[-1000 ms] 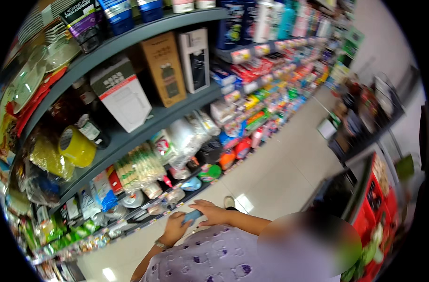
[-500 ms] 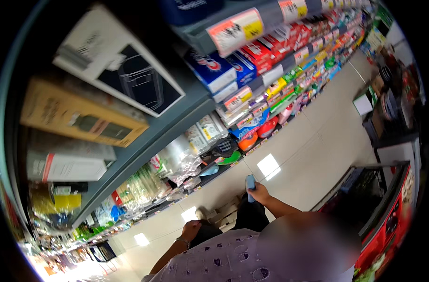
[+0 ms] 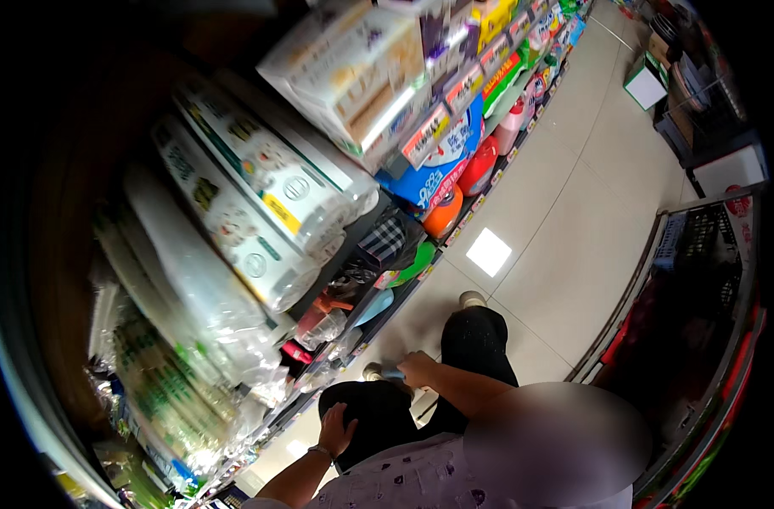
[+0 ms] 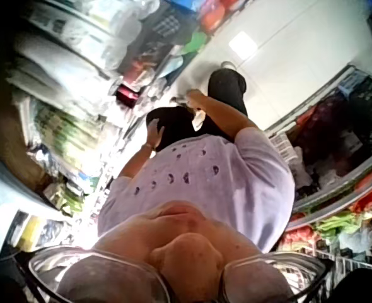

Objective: The person wipes various items on store shelves with a blue cloth. They handle a metal ladle, stacks of disposable cups, and round plastic food containers, wiping each before placing them back. The person also wipes a small plastic bottle and the shelf surface itself.

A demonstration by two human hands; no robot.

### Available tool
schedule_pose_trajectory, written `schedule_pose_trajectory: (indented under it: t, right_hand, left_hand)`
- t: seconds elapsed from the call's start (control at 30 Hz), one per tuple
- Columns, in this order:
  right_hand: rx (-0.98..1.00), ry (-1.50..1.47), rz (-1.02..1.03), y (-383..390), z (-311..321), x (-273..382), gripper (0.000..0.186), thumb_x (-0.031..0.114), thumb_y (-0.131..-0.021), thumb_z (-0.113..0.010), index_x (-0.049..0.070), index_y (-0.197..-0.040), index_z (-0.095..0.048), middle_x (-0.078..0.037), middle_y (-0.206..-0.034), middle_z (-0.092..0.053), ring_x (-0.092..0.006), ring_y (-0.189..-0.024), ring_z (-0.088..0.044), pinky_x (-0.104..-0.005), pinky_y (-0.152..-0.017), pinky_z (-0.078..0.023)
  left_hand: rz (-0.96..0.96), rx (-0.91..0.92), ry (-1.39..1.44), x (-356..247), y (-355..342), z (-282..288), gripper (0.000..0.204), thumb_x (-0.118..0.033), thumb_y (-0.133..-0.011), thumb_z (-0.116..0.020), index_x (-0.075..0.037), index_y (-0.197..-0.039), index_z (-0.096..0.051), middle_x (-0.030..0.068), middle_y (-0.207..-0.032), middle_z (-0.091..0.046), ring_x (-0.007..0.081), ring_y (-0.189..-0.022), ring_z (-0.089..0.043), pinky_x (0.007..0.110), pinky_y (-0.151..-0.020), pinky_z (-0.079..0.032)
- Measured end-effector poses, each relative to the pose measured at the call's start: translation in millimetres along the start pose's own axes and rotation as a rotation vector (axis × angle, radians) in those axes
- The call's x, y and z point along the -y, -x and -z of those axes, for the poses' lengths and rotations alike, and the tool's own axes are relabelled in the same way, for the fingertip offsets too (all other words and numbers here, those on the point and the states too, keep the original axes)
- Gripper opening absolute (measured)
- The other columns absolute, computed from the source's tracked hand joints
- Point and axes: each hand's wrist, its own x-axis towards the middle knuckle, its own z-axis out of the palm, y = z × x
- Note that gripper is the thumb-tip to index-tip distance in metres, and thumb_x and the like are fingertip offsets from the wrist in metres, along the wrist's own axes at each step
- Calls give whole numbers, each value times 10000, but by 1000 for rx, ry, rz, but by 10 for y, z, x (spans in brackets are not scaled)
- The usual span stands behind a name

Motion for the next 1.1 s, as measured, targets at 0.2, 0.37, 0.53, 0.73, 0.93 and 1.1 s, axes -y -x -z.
schedule_pose_trajectory:
  t: [0.2,0.37,0.53,0.73,0.93,1.1]
  right_hand:
    - [193,-1,-4,-752,-18,-419,313,204,-762,-576,61,-1037,-621,-135,-1000,-640,-331,-923,-605,-443,-780,-472]
    - [65,8,122,-1074,41,-480,302,239,-731,-599,63,-976,-609,-154,-918,-633,-334,-891,-606,-441,-760,-465]
    - [-6,12,211,-1100,-98,-503,290,254,-741,-593,57,-953,-607,-168,-912,-630,-336,-881,-606,-446,-749,-462]
    - [21,54,266,-876,-296,-405,313,290,-754,-608,63,-970,-622,-171,-931,-640,-328,-886,-610,-417,-760,-466]
    - [-84,-47,269,-798,-390,-610,323,242,-752,-622,61,-1019,-623,-171,-950,-646,-310,-890,-619,-391,-758,-471]
    - [-339,-273,366,-716,-410,-765,300,153,-795,-634,18,-1063,-609,-83,-908,-645,-148,-816,-600,-311,-713,-480]
  left_hand:
    - [-81,-136,-63,361,-153,-330,558,-301,-813,-578,-7,-1264,-432,203,-1285,-477,350,-1227,-420,458,-1066,-264]
    - [-185,-278,-44,482,-154,-663,526,-319,-792,-559,-24,-1220,-476,150,-1221,-544,309,-1199,-473,492,-1053,-246]
    - [-247,-317,-161,362,-74,-1018,469,-244,-743,-603,-37,-1154,-515,95,-1220,-563,280,-1216,-474,519,-1075,-185]
    - [-258,-497,-143,26,74,-1135,473,-174,-725,-657,-48,-1158,-513,91,-1182,-582,276,-1184,-501,487,-1030,-304]
    - [-245,-656,-165,-45,154,-1344,407,-239,-743,-675,-48,-1087,-572,126,-1122,-596,249,-1139,-527,413,-1036,-341]
    - [-295,-756,-162,-73,372,-1387,400,-248,-748,-678,-53,-1080,-570,136,-1123,-590,275,-1122,-529,426,-1027,-352]
